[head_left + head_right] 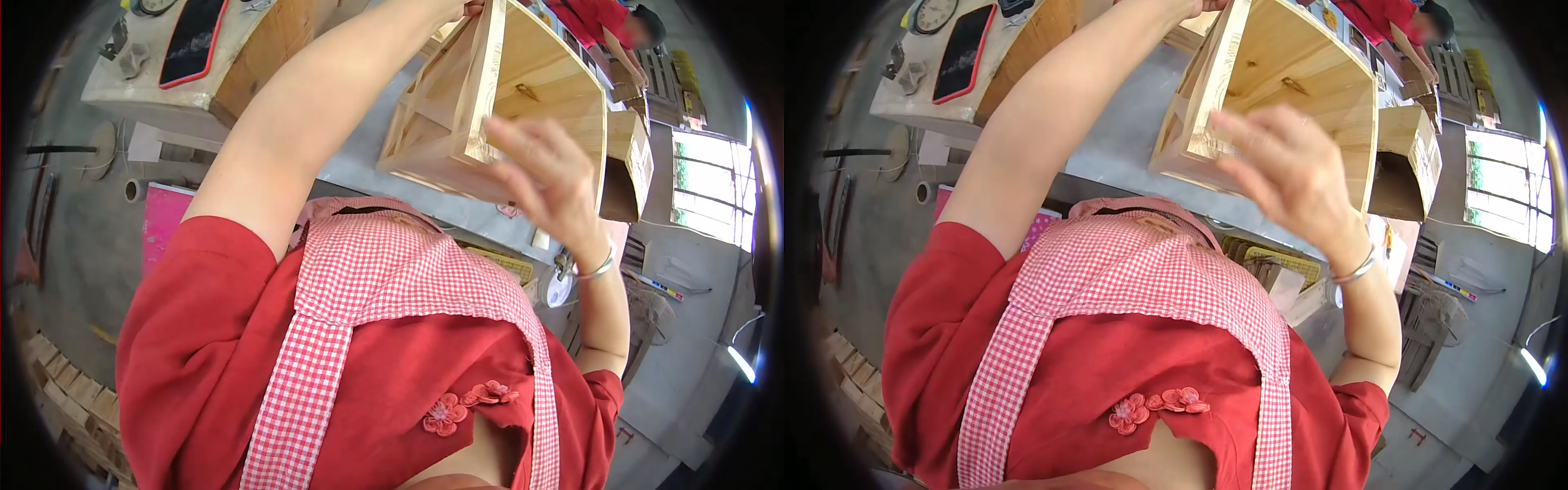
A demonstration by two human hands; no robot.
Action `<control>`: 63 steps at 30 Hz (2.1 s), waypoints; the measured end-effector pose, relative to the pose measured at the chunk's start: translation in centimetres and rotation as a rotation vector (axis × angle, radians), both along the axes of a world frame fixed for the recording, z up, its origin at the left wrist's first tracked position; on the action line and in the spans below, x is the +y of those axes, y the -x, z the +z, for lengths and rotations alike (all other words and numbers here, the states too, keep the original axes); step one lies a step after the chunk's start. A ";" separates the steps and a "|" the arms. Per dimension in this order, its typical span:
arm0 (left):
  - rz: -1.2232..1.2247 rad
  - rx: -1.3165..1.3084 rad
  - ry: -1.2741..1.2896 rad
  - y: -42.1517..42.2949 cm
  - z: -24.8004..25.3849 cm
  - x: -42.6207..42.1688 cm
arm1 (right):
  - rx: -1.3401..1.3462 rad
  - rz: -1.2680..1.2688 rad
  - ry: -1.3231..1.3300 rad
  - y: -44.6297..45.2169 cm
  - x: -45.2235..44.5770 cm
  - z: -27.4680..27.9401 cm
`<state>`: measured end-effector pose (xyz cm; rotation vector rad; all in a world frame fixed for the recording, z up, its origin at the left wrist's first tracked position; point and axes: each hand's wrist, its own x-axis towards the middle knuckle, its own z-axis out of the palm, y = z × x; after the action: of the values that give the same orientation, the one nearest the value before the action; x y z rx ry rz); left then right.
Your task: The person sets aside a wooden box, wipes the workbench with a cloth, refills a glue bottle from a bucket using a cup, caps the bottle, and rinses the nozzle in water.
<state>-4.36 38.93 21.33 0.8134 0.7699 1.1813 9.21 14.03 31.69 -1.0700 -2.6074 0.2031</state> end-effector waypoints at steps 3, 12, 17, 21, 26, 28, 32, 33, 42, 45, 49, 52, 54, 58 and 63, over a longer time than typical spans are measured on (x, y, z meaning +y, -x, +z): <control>-0.008 -0.006 -0.016 0.5 0.6 -0.5 | -0.043 0.011 0.043 0.0 -1.5 -1.7; 0.145 0.180 0.016 0.1 0.7 -0.8 | 0.033 0.047 0.170 0.5 -0.6 -1.4; 0.026 0.066 0.077 1.9 0.5 -5.1 | 0.063 -0.003 0.141 1.0 -1.1 -1.3; -0.277 -0.145 0.228 7.4 -1.2 -15.0 | 0.082 -0.020 0.139 0.8 -1.3 -1.6; -0.423 -0.017 0.204 7.9 -0.7 -19.0 | 0.061 0.005 0.094 0.7 -1.4 -1.7; -0.408 0.003 0.185 7.9 -0.4 -19.4 | 0.077 0.023 0.081 0.7 -1.5 -1.9; -0.214 0.188 0.089 7.7 0.7 -20.5 | 0.097 0.021 0.066 0.7 -1.7 -1.9; -0.126 0.234 0.057 7.6 0.9 -20.8 | 0.101 0.026 0.063 0.6 -1.8 -2.0; -0.148 -0.161 0.079 8.9 -0.5 -23.1 | 0.099 0.023 0.070 0.0 -1.7 -2.2; -0.216 -0.217 0.013 8.7 -0.5 -22.6 | 0.134 0.043 0.053 0.0 -1.4 -2.6; 0.060 0.332 -0.207 8.7 0.8 -21.6 | 0.079 0.017 0.046 -1.0 -1.3 -1.8; -0.018 0.315 -0.051 7.7 2.3 -19.4 | 0.133 0.057 -0.047 -3.3 -0.8 -0.9; -0.047 0.305 -0.042 6.1 2.8 -16.4 | 0.206 -0.171 -0.208 -7.9 1.6 -1.0; -0.014 0.413 0.027 2.4 3.6 -8.5 | 0.130 -0.578 -0.209 -18.1 7.3 -3.0; 0.021 0.458 -0.008 0.0 3.2 -3.2 | 0.145 -0.552 -0.167 -20.2 11.4 -4.6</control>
<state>-4.32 35.74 24.56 1.1033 1.1490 1.0261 29.42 25.47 27.08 -1.5863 -2.0640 -0.0618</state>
